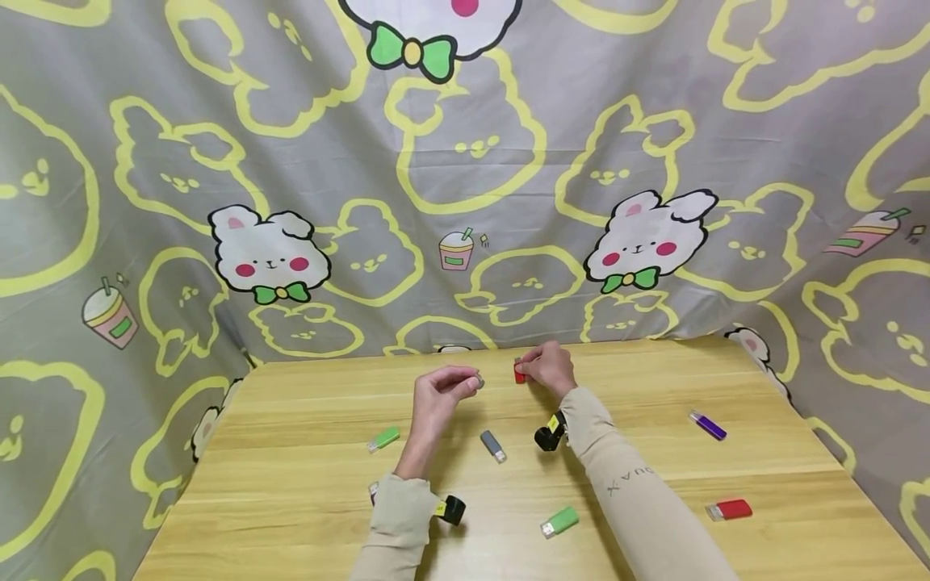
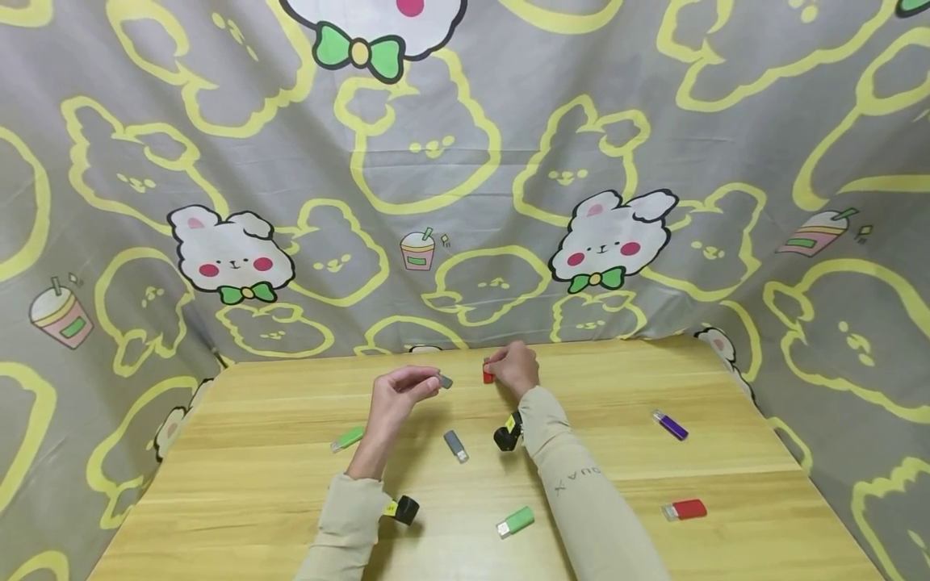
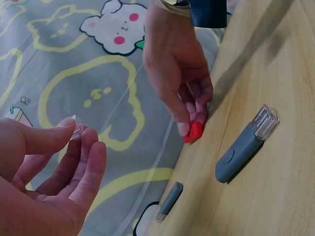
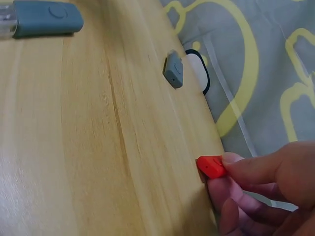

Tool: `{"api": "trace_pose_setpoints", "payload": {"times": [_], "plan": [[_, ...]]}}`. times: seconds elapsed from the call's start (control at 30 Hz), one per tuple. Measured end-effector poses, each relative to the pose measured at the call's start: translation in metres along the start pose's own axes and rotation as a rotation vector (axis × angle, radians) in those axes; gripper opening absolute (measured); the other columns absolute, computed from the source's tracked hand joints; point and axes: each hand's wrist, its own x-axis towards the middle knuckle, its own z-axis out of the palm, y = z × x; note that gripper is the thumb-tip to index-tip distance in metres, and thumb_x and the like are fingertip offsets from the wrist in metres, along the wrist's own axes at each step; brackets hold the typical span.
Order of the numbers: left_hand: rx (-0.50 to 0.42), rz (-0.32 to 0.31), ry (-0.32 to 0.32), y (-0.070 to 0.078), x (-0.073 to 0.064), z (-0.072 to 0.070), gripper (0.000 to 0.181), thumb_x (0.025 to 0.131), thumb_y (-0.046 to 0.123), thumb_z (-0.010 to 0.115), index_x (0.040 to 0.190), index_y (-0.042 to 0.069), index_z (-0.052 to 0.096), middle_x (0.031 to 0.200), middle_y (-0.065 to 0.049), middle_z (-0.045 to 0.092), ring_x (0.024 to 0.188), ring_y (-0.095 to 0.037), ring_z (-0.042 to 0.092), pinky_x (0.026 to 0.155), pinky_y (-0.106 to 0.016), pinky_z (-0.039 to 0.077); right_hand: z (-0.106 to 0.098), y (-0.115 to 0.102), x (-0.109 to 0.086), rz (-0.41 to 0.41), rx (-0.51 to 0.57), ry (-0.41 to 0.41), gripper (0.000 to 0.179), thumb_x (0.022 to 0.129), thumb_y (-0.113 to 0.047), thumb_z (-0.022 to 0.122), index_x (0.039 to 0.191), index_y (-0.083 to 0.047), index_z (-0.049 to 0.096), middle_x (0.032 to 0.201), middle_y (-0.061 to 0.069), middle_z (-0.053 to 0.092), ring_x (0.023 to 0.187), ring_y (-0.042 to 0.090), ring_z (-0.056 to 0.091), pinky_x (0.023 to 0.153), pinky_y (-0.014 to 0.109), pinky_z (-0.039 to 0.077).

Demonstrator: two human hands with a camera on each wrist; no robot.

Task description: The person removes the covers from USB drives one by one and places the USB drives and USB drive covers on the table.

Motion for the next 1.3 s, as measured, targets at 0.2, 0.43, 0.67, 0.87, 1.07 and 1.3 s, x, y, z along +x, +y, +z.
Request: {"api": "trace_pose_setpoints", "payload": {"times": [0.2, 0.43, 0.67, 0.87, 1.07, 1.3], "plan": [[0.008, -0.002, -0.001, -0.003, 0.001, -0.001, 0.016, 0.089, -0.007, 0.076, 0.103, -0.012, 0.074, 0.099, -0.027, 0.074, 0.086, -0.032, 0.074, 0.075, -0.026, 0.061, 0.003, 0.0, 0.003, 0.003, -0.063, 0.019, 0.014, 0.083, -0.015, 0.084, 0.084, -0.003, 0.077, 0.086, 0.012, 0.075, 0.09, 0.036, 0.068, 0.084, 0.05, 0.055], [0.022, -0.01, -0.003, -0.005, -0.001, 0.0, 0.016, 0.089, -0.006, 0.076, 0.103, -0.012, 0.074, 0.099, -0.026, 0.074, 0.083, -0.025, 0.074, 0.075, -0.026, 0.061, 0.003, 0.004, 0.0, -0.037, -0.053, 0.044, 0.015, 0.085, -0.016, 0.084, 0.083, -0.004, 0.076, 0.082, 0.011, 0.074, 0.08, 0.031, 0.068, 0.078, 0.048, 0.055], [0.012, -0.021, -0.011, -0.008, 0.0, 0.002, 0.015, 0.089, -0.008, 0.075, 0.103, -0.012, 0.074, 0.099, -0.027, 0.074, 0.083, -0.024, 0.074, 0.075, -0.028, 0.062, -0.013, 0.003, -0.012, -0.054, 0.118, 0.064, 0.014, 0.088, -0.009, 0.08, 0.095, 0.002, 0.075, 0.081, 0.013, 0.074, 0.065, 0.027, 0.072, 0.058, 0.033, 0.059], [0.027, -0.024, -0.017, -0.011, 0.001, 0.003, 0.017, 0.089, -0.01, 0.073, 0.105, -0.013, 0.072, 0.1, -0.029, 0.073, 0.082, -0.026, 0.073, 0.075, -0.03, 0.062, -0.029, 0.007, -0.034, -0.146, 0.162, 0.067, 0.018, 0.089, -0.005, 0.074, 0.104, 0.006, 0.074, 0.088, 0.014, 0.074, 0.074, 0.033, 0.074, 0.057, 0.025, 0.056], [0.095, -0.001, -0.018, -0.014, 0.0, 0.006, 0.015, 0.09, -0.006, 0.075, 0.103, -0.013, 0.073, 0.097, -0.027, 0.073, 0.082, -0.032, 0.073, 0.074, -0.034, 0.063, -0.04, 0.015, -0.056, -0.181, 0.161, 0.078, 0.021, 0.092, -0.006, 0.073, 0.11, 0.004, 0.074, 0.096, 0.015, 0.073, 0.088, 0.031, 0.074, 0.073, 0.033, 0.058], [0.246, 0.015, -0.009, -0.023, 0.013, 0.012, 0.009, 0.09, -0.001, 0.077, 0.098, -0.006, 0.077, 0.089, -0.016, 0.076, 0.076, -0.025, 0.074, 0.071, -0.042, 0.063, -0.042, 0.023, -0.069, -0.146, 0.225, 0.07, 0.023, 0.095, -0.007, 0.073, 0.115, 0.004, 0.072, 0.102, 0.017, 0.074, 0.093, 0.033, 0.073, 0.073, 0.025, 0.056]]}}
